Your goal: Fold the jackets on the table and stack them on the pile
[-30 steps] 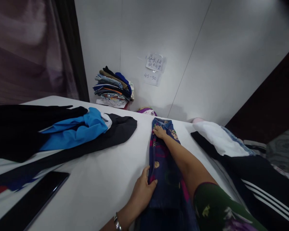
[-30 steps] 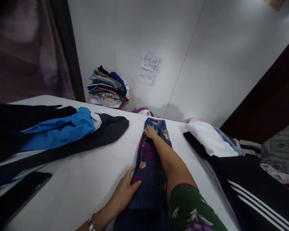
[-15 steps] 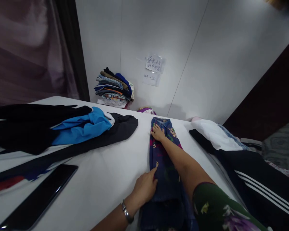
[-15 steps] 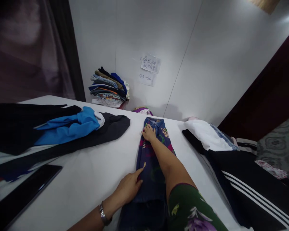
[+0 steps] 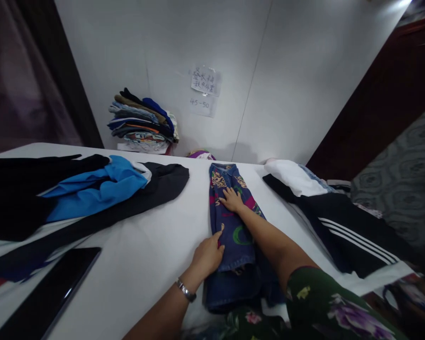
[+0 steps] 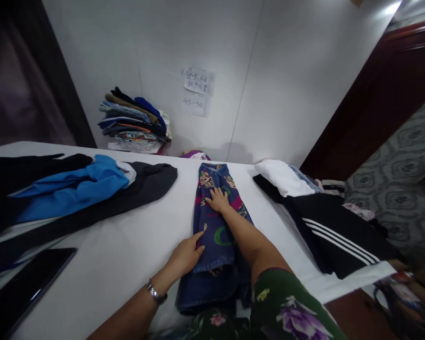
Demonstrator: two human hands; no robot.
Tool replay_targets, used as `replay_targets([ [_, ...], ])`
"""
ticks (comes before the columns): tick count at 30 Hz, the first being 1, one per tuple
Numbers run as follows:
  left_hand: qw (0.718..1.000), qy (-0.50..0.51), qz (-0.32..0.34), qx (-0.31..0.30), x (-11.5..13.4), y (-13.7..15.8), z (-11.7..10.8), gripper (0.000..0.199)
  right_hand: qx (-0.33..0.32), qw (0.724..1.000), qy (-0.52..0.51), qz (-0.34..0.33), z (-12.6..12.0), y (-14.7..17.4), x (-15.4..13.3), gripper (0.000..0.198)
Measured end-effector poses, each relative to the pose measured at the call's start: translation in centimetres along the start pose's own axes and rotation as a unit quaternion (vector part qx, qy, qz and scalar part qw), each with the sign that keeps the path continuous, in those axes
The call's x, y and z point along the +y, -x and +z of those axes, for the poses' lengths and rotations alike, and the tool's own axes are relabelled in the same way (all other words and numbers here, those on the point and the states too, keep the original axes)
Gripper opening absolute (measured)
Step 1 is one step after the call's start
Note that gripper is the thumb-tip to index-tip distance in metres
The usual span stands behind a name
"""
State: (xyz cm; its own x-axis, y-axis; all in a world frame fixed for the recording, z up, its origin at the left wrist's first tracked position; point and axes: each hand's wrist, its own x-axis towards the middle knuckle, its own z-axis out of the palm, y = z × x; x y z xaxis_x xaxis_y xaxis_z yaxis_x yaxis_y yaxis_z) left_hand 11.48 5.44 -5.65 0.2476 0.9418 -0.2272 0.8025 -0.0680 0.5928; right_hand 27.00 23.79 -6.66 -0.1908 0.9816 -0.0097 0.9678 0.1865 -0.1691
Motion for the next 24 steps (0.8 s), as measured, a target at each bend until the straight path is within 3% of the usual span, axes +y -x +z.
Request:
replay_targets([
  [4, 1.000, 0.004, 0.009, -0.003, -0.2, -0.4, 0.1, 0.054, 0.000, 1.000, -0.005, 0.009, 0.9, 1.4, 1.0, 0.059],
  [9, 0.999, 0.030, 0.022, 0.003, -0.5, -0.8, 0.4, 0.055, -0.007, 1.000, -0.028, 0.003, 0.2, 1.7, 1.1, 0.057],
  [12, 0.999, 0.043, 0.029, 0.005, -0.7, -0.9, 0.5, 0.056, -0.023, 0.999, -0.044, 0.001, 0.0, 3.6, 1.4, 0.059],
  [18, 0.999, 0.040, 0.033, 0.010, -0.7, -1.1, 0.6, 0.056, -0.058, 0.992, -0.097, -0.060, 0.3, 12.0, 2.7, 0.059],
  [24, 0.999, 0.030, 0.033, 0.002, -0.5, -1.2, 0.5, 0.055, -0.041, 0.980, -0.167, -0.101, 0.6, 21.5, 3.3, 0.054],
])
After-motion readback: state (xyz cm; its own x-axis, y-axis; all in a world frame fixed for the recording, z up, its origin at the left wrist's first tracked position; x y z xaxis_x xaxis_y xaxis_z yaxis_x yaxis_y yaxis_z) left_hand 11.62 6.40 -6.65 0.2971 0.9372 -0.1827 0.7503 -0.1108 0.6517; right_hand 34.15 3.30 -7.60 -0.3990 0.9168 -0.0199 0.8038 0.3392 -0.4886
